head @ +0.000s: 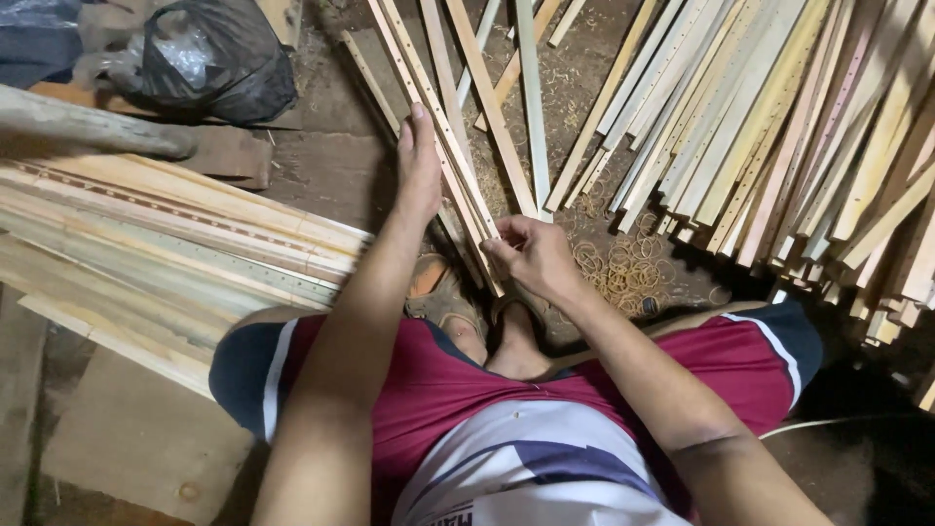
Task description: Sorting and inspecting thin wooden slats with pre-drilled holes in a workshop environment.
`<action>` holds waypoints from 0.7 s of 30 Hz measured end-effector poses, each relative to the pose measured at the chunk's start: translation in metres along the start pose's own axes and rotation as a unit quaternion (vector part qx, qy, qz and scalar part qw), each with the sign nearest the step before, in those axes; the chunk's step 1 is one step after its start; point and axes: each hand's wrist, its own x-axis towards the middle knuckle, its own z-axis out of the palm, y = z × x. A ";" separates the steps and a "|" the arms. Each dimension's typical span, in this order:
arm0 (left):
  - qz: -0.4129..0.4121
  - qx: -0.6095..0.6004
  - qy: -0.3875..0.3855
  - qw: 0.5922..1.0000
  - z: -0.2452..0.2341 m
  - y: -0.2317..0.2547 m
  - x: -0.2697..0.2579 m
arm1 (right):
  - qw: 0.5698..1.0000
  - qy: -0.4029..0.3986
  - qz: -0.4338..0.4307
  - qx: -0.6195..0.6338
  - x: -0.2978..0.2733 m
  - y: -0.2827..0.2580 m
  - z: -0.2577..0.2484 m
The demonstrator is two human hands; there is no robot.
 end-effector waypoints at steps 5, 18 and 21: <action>0.041 -0.077 0.001 0.996 -0.024 -0.090 0.086 | 0.992 0.002 0.026 -0.126 -0.012 0.003 0.012; 0.063 -0.090 -0.045 0.993 -0.013 -0.028 0.034 | 0.994 0.089 0.052 -0.017 0.044 0.067 -0.017; 0.057 -0.095 -0.035 0.993 -0.018 -0.018 0.029 | 0.976 0.164 0.112 -0.091 0.119 0.160 -0.046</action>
